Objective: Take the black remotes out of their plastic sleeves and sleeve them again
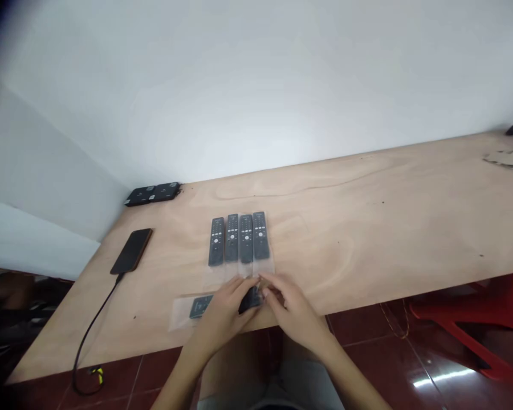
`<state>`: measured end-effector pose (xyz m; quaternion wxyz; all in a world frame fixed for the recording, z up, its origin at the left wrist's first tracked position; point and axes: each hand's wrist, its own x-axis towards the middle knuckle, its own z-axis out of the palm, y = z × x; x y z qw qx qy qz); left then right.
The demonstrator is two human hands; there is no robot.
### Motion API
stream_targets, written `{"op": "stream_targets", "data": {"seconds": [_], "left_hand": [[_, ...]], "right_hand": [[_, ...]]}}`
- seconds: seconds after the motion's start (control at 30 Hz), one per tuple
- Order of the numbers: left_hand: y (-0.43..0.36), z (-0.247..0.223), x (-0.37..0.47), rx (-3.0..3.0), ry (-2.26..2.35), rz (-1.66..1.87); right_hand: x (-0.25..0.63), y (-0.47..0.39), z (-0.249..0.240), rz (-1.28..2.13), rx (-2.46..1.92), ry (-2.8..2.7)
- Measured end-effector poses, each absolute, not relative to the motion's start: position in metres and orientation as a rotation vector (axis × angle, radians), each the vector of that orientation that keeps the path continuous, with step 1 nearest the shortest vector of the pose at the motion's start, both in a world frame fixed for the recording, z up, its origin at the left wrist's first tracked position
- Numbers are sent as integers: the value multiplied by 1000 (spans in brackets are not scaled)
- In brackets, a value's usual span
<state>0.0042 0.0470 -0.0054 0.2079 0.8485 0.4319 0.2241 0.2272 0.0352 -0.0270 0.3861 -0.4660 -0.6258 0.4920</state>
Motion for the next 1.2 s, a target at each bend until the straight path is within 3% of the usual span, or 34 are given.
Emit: {"op": "stream_targets", "data": {"seconds": [0.2,0.67,0.83,1.2], "left_hand": [[46,-5,31,2289,1198,627],[28,-19,-27,2263,1160,907],[25,-20,-8,2293,1151,852],[36,-21,-50,2386,1445,1026]], "right_hand": [[216,40,-32,1200,-1210,-1547],[325,35,-28,689,-1424,-1905],[314,28,-22,731,-1198,-2137],[409,2,-28,683,-1461,-2075]]}}
